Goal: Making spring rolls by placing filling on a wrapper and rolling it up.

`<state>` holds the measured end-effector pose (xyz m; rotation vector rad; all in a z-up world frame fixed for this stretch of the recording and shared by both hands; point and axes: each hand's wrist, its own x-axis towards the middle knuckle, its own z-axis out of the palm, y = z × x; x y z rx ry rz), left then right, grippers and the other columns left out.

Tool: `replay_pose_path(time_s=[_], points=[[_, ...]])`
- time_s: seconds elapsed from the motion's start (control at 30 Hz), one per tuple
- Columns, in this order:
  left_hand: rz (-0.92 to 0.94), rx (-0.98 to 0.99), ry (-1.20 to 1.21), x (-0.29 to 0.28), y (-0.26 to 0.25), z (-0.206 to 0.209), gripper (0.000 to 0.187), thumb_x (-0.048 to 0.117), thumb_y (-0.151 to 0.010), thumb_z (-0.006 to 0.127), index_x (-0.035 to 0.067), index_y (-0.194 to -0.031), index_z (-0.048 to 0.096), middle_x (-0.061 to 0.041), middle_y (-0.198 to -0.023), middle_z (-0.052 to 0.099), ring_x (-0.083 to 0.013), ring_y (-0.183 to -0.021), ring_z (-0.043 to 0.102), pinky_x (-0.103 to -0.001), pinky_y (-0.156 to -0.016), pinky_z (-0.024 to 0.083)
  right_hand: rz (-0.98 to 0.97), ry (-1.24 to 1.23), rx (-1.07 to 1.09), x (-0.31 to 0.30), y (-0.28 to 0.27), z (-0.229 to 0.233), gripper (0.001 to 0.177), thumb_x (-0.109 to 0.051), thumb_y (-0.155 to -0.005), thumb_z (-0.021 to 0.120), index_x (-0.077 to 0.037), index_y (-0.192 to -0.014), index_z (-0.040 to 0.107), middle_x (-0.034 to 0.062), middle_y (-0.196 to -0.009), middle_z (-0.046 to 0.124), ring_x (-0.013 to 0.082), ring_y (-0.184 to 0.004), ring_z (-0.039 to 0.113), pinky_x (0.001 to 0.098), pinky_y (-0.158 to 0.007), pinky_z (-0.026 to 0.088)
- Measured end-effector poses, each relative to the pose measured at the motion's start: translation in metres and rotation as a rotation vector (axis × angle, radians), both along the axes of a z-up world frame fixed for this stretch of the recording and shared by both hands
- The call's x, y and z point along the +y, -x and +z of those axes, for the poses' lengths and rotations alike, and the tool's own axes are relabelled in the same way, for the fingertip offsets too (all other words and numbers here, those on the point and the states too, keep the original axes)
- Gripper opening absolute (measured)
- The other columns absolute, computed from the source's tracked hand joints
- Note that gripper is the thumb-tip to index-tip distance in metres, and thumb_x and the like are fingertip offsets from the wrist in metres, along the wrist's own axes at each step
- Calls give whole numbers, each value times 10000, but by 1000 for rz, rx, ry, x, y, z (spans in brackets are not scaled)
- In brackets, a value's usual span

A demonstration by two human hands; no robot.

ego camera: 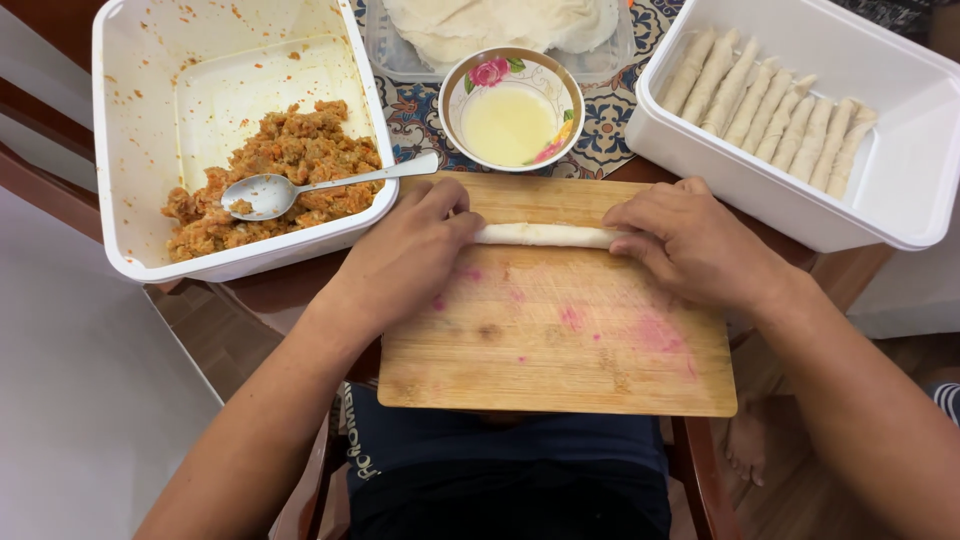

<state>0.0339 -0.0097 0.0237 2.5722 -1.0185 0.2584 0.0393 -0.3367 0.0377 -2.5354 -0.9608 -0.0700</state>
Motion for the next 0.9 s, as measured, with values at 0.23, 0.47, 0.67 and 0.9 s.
replay_pose_path(time_s=[0.23,0.47,0.67,0.9], points=[[9,57,17,-5,-6,3,408,15,-763,627,32,-1168,670,-140,-1093,628,-368,-1118,596,-430,-945,480,-75,-42,-7,-2,-4,-9,224,-182,-902,741,-149,-1121,770,47,-1055,671,214,-916,625,337,-847,440],[47,-56,7,-7,-5,-8,271,23,-785,641,53,-1052,679,-132,-1080,645,-371,-1108,608,-433,-947,499,11,28,-223,0,1,-8,240,-171,-871,747,-123,-1105,772,65,-1114,692,266,-1046,633,399,-940,419],[63,41,60,-35,-6,14,279,132,-781,733,10,-1028,688,-167,-1062,660,-386,-1058,620,-463,-916,492,-27,16,-152,-2,0,-15,253,-174,-875,765,-107,-1118,776,76,-1071,689,259,-997,632,401,-893,438],[-61,220,85,-60,-37,7,133,133,-829,751,56,-936,768,-161,-975,702,-365,-946,681,-466,-837,524,-33,-1,-140,-1,-2,-13,234,-160,-865,766,-107,-1092,786,60,-1029,696,248,-976,639,399,-883,440]])
